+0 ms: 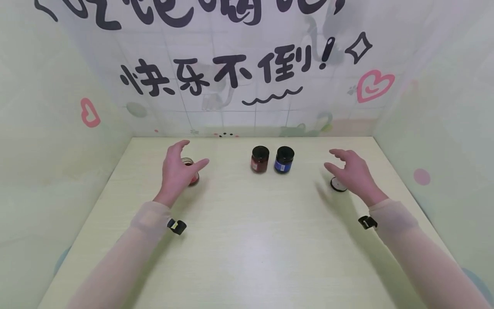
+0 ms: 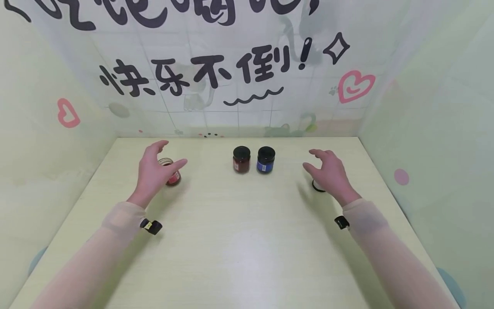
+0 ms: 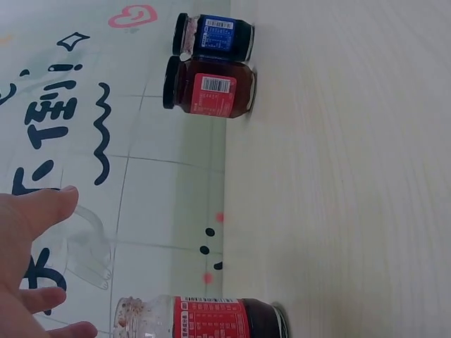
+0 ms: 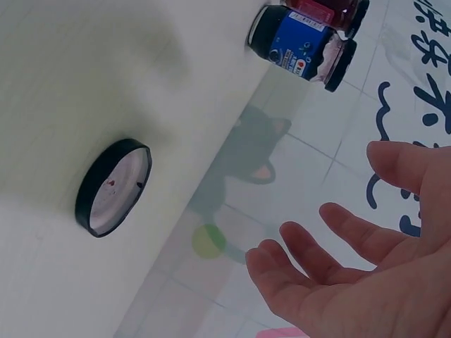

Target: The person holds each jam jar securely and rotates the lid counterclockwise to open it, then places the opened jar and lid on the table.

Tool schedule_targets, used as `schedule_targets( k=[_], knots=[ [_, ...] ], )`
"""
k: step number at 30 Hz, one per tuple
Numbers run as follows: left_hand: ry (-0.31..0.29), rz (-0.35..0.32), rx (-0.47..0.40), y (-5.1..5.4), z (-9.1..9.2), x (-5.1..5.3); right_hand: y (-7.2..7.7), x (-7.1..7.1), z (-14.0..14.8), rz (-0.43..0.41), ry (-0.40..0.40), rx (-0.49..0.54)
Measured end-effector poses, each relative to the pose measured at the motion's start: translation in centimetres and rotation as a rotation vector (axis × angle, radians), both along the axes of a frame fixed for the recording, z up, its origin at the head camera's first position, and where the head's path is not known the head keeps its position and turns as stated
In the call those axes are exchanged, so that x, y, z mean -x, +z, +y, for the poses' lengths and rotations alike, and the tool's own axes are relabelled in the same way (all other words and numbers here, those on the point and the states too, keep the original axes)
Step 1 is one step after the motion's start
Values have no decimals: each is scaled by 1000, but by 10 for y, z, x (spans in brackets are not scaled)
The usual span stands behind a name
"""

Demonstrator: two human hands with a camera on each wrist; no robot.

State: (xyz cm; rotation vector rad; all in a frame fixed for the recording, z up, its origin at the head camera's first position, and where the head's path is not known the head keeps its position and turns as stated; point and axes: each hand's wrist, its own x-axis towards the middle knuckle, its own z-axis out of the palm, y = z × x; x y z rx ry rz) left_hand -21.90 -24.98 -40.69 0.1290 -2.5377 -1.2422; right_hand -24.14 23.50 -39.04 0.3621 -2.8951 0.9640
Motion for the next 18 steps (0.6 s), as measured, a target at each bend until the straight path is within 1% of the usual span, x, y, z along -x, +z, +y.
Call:
schedule_targets(
  k=[2,9,16,18],
  knots=[
    [-5,8,0,1,3,0,1,0,-2,0,5,16],
    [-33,42,-25,-3,13,-1,1,0,-9,2,7,59],
    [-37,52,-38,-2,25,-3,4,0,-19,29,10,96],
    [-42,65,-35,-3,29,-3,5,0,-23,30,14,107]
  ],
)
